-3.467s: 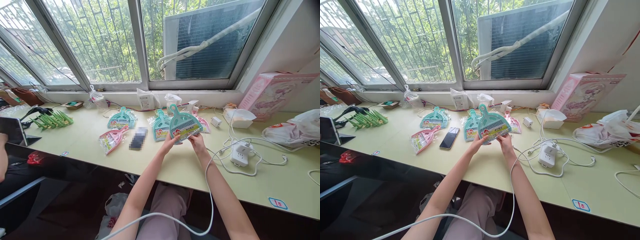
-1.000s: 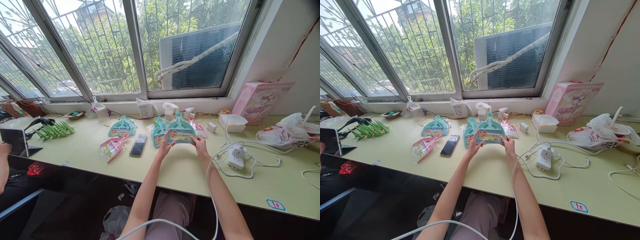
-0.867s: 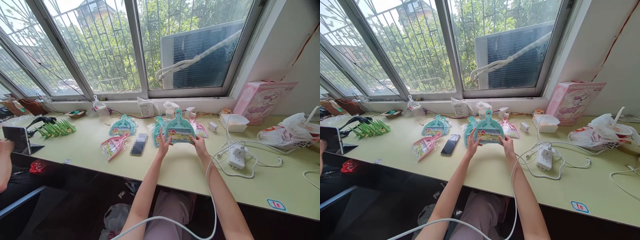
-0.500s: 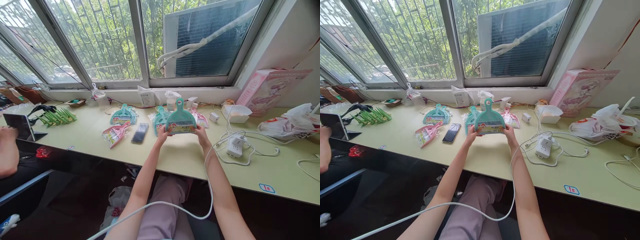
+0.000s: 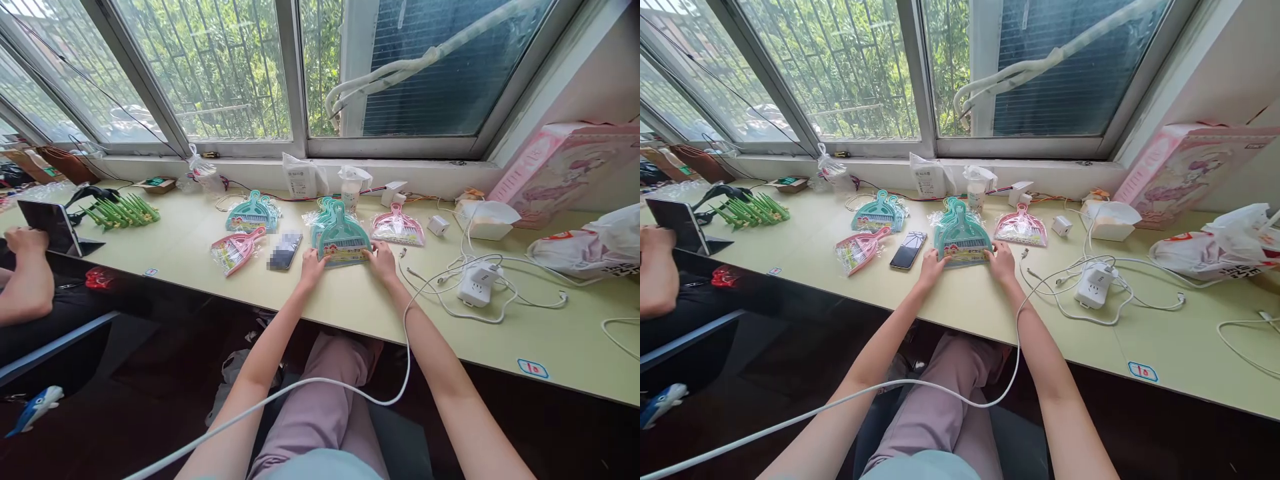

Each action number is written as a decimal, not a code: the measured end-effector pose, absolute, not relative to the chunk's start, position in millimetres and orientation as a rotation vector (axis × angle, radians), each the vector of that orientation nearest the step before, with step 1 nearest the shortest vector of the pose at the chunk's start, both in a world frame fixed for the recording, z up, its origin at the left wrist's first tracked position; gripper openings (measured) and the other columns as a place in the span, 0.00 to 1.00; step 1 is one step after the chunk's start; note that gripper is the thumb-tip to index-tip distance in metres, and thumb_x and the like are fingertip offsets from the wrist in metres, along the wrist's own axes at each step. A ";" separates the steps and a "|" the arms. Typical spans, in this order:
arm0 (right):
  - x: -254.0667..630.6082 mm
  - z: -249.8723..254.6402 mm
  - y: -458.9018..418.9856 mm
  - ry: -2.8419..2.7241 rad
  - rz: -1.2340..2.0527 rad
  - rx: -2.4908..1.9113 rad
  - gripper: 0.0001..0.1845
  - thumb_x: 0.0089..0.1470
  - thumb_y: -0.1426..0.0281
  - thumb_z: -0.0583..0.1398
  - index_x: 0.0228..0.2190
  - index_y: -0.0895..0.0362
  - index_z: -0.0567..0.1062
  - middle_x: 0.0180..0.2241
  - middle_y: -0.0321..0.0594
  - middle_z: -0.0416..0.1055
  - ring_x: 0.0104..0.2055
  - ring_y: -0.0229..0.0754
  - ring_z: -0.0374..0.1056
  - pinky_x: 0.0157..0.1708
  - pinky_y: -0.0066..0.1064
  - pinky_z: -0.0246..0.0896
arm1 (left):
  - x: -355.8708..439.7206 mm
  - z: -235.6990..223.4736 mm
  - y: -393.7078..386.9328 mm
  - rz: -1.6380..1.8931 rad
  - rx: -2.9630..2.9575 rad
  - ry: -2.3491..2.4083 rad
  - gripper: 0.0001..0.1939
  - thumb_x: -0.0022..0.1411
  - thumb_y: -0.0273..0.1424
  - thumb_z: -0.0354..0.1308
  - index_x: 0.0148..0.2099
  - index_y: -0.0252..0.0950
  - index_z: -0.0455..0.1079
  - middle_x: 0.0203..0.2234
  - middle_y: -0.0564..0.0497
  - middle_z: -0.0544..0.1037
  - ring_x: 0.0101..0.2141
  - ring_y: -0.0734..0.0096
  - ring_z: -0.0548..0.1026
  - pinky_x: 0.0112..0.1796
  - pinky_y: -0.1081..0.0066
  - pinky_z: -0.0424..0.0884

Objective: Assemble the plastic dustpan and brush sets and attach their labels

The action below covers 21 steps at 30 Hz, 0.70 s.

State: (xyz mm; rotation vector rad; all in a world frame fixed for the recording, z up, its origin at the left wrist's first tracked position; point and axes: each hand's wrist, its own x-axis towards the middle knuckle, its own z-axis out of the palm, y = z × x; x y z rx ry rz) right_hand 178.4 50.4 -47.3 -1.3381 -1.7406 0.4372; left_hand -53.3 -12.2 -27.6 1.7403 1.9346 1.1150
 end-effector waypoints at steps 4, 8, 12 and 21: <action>175.6 -49.6 47.9 -1.733 0.396 -1.348 0.31 0.57 0.53 0.56 0.56 0.57 0.66 0.36 0.44 0.69 0.34 0.48 0.64 0.34 0.37 0.60 | -54.3 -26.7 0.2 1.049 1.784 2.108 0.12 0.62 0.39 0.59 0.37 0.34 0.69 0.44 0.37 0.72 0.50 0.48 0.67 0.51 0.54 0.65; 175.9 -46.2 41.8 -1.870 0.259 -1.290 0.28 0.57 0.56 0.58 0.57 0.54 0.65 0.40 0.45 0.69 0.39 0.49 0.65 0.36 0.38 0.62 | -49.7 -26.8 5.8 1.063 1.768 2.333 0.17 0.62 0.42 0.58 0.43 0.33 0.69 0.48 0.33 0.70 0.54 0.42 0.64 0.53 0.47 0.62; 172.5 -43.0 36.7 -2.109 0.081 -1.266 0.15 0.58 0.66 0.59 0.48 0.51 0.75 0.45 0.48 0.68 0.46 0.53 0.65 0.43 0.43 0.60 | -45.8 -27.9 5.6 1.220 1.761 2.395 0.24 0.60 0.41 0.60 0.54 0.33 0.65 0.57 0.30 0.65 0.60 0.39 0.59 0.57 0.43 0.56; 172.4 -46.4 43.0 -2.031 0.215 -1.251 0.19 0.55 0.72 0.57 0.49 0.52 0.75 0.55 0.47 0.65 0.53 0.54 0.63 0.53 0.47 0.60 | -23.8 -20.3 25.8 1.181 2.435 1.486 0.25 0.66 0.20 0.37 0.58 0.38 0.66 0.65 0.43 0.59 0.69 0.66 0.46 0.67 0.51 0.39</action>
